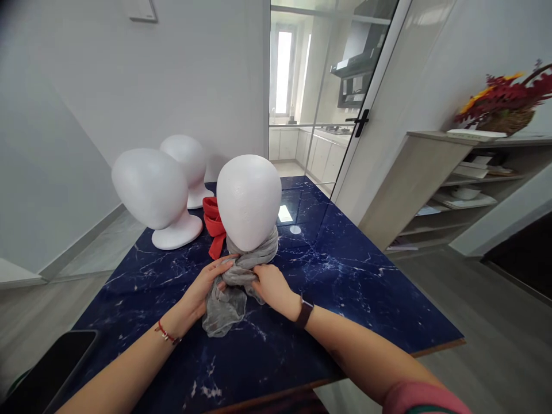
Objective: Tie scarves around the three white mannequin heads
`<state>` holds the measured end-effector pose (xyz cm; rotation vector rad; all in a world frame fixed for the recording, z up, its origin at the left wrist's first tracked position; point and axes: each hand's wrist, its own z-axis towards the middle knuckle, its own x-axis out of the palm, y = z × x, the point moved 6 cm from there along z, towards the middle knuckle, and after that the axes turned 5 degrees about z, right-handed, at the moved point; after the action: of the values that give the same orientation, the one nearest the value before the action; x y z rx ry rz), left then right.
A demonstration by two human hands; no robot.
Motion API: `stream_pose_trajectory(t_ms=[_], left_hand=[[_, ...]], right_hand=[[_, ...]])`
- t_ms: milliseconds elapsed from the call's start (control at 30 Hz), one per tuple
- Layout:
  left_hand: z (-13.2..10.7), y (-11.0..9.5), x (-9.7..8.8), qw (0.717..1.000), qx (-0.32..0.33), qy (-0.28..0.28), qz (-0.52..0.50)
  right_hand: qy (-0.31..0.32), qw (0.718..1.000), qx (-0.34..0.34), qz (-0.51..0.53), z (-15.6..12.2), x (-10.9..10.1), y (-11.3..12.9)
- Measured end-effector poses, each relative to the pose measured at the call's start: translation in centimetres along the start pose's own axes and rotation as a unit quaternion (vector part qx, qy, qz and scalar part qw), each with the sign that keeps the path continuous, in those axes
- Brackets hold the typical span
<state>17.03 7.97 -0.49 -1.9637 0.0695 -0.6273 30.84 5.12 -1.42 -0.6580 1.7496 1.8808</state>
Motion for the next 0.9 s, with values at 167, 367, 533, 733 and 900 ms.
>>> stream_pose_trajectory(t_ms=[167,367,533,733,900], left_hand=[[0.0,0.0,-0.5,0.998,0.022,-0.037,0.052],[-0.2,-1.9,-0.9,0.942,0.173,-0.072,0.278],[0.0,-1.3,-0.5,0.894,0.188,-0.044,0.405],[-0.2,-1.1,-0.2,0.884,0.226,-0.053,0.406],[-1.3,-2.0,-0.1,0.85,0.315,-0.116,0.406]], right_hand=[[0.02,0.89,0.053,0.453,0.7,1.7,0.2],[-0.001,0.734,0.104,0.671,0.2,1.9,1.1],[0.007,0.723,0.117,0.681,0.3,1.5,1.5],[0.025,0.725,0.155,0.67,0.4,1.4,1.5],[-0.006,0.736,0.128,0.665,0.2,1.6,1.5]])
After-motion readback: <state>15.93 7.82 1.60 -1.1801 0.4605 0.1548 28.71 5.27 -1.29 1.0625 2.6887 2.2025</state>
